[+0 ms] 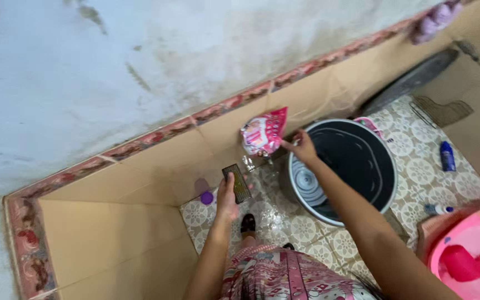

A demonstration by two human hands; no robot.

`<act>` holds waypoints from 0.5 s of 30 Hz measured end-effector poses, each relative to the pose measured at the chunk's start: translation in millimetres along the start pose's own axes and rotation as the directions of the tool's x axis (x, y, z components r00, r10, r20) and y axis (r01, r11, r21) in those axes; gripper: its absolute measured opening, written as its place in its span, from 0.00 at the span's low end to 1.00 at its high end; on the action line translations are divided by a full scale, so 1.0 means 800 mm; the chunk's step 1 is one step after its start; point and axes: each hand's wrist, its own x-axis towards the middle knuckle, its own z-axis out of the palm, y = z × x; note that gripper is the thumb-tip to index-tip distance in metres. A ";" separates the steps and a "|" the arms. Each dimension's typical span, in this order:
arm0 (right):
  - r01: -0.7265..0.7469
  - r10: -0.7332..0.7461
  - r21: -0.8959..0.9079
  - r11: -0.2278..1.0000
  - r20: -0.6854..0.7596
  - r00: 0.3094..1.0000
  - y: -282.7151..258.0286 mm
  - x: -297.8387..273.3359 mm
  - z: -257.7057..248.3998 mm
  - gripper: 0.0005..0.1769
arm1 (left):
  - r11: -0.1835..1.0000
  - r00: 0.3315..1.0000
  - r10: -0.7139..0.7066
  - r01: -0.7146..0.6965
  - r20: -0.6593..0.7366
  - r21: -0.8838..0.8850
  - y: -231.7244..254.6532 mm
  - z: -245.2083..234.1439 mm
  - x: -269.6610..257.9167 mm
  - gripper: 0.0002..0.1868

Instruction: The person cleans a large gray bucket by hand and with a scrub brush. They pour water from a pink basin into the bucket, scrub the interior and exterior surfaces, rinse with water from a tap, and repeat the process. The person also handles a pink scoop and a small brush during the cleaning.

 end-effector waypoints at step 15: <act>0.132 -0.136 0.340 0.931 -0.013 0.991 0.005 -0.013 0.059 0.10 | 0.998 0.995 -0.001 0.007 -0.096 0.062 0.048 -0.085 0.049 0.24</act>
